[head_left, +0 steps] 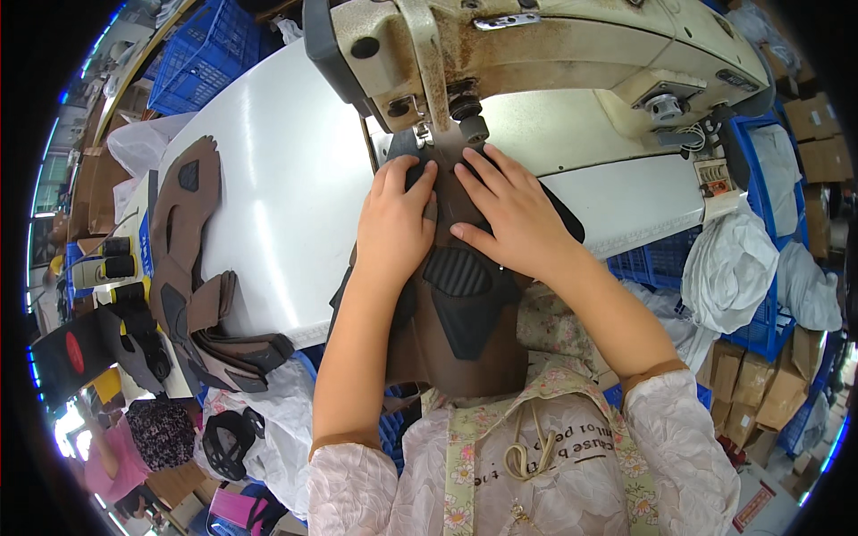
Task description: Stitch together various components of a shoe upper using an industrial sewing machine.
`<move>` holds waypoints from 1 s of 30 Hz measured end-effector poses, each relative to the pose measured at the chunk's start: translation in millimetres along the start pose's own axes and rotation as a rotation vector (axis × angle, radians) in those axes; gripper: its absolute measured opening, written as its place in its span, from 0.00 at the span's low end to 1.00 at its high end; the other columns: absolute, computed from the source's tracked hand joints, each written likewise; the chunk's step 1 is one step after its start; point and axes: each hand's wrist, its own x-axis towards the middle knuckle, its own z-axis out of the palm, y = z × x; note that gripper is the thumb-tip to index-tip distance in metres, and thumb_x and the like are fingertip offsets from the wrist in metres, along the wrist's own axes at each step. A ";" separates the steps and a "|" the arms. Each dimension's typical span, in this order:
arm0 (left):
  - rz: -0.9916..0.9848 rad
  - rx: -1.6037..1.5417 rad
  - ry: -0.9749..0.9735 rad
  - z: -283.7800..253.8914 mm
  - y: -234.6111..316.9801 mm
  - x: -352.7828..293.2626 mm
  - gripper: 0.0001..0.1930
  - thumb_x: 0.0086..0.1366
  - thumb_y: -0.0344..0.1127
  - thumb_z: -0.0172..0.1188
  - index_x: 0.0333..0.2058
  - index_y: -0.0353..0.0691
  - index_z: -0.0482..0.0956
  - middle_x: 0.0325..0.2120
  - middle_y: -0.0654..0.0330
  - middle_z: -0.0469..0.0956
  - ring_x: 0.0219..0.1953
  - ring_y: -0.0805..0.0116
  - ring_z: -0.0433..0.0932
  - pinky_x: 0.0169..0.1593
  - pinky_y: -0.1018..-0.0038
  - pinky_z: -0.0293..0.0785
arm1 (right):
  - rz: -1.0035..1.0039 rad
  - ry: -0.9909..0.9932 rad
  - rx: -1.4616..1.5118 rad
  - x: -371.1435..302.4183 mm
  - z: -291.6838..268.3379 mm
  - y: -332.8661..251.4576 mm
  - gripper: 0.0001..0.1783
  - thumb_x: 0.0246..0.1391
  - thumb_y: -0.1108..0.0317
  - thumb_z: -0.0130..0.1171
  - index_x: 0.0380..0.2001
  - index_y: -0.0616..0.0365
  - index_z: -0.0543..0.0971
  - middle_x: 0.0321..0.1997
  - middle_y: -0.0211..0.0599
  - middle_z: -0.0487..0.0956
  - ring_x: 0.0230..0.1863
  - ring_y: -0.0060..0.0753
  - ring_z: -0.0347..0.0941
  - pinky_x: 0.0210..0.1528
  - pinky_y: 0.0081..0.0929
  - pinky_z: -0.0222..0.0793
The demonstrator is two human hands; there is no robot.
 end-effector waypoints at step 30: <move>0.049 -0.052 -0.123 -13.2 -9.3 -8.6 0.16 0.63 0.27 0.54 0.50 0.37 0.78 0.61 0.50 0.69 0.65 0.49 0.64 0.65 0.61 0.63 | -0.051 -0.002 0.026 -2.9 -0.3 6.9 0.27 0.56 0.51 0.59 0.58 0.46 0.75 0.67 0.55 0.64 0.70 0.53 0.56 0.71 0.48 0.48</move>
